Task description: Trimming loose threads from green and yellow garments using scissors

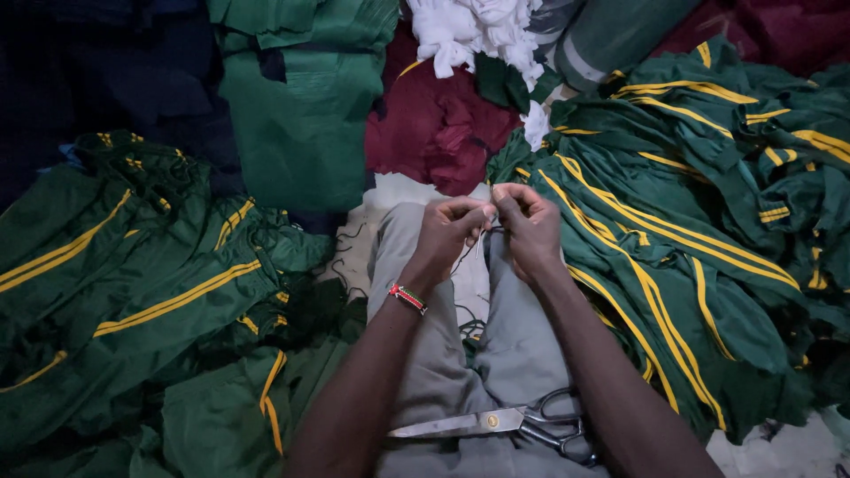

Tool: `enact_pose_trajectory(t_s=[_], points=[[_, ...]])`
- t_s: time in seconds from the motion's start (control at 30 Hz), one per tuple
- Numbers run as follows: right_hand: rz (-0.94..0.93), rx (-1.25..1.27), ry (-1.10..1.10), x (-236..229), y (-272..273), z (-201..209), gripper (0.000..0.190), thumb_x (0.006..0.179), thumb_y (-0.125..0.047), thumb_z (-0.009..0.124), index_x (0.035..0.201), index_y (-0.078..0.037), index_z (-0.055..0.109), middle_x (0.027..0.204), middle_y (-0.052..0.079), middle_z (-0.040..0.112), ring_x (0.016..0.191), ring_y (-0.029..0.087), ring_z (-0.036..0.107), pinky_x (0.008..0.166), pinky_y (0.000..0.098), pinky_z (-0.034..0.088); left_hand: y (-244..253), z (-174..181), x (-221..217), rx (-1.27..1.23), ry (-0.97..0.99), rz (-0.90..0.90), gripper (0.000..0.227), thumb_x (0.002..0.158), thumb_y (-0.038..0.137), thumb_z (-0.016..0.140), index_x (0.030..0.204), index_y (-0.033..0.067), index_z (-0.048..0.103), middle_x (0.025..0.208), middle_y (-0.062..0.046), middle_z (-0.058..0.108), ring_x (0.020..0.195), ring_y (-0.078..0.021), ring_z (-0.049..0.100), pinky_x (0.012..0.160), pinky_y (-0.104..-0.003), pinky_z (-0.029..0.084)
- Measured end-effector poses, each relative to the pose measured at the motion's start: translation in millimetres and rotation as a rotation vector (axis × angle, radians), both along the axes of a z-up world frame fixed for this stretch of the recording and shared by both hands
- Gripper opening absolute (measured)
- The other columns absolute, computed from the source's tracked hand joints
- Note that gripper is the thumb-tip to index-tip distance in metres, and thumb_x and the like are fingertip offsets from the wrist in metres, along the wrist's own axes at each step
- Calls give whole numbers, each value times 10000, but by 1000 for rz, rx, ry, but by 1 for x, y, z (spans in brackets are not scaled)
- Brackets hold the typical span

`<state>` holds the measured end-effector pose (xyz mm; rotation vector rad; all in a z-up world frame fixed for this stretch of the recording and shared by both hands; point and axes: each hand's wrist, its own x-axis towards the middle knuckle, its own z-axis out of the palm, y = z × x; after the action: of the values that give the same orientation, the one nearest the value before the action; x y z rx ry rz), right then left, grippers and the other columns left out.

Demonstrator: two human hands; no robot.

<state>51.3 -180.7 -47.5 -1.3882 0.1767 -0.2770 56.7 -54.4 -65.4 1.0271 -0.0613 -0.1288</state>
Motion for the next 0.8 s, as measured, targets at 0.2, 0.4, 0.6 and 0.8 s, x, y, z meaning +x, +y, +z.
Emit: enact_pose_trajectory(t_s=[0.2,0.4,0.6,0.8], points=[[0,-55,-17,-1,-3,-3,112,937,-101,772,1014,-20,772,713,35,630,620,37,506,538,167,445,1,-10,4,60,-97,26,74,859,-34,751,916,-80,762,659,-195,680,499,-84,554,395,-189,465],[17,46,-6,-2,-4,3,115,919,-54,778,1019,2,772,771,75,692,647,45,558,570,159,485,-4,-14,3,83,-122,35,46,859,-44,748,898,-64,763,623,-155,669,482,-63,530,389,-182,448],[37,180,13,4,-10,-16,197,888,-12,801,1058,57,729,759,125,687,653,120,664,543,145,522,1,8,-2,92,-156,38,35,852,-27,749,876,-45,768,582,-121,639,449,-46,496,409,-174,397],[37,190,26,5,-13,-20,104,853,24,814,940,32,758,829,157,717,649,139,644,593,166,501,-2,-4,2,104,-173,35,57,831,-20,773,887,-31,781,587,-104,651,479,-24,485,427,-179,394]])
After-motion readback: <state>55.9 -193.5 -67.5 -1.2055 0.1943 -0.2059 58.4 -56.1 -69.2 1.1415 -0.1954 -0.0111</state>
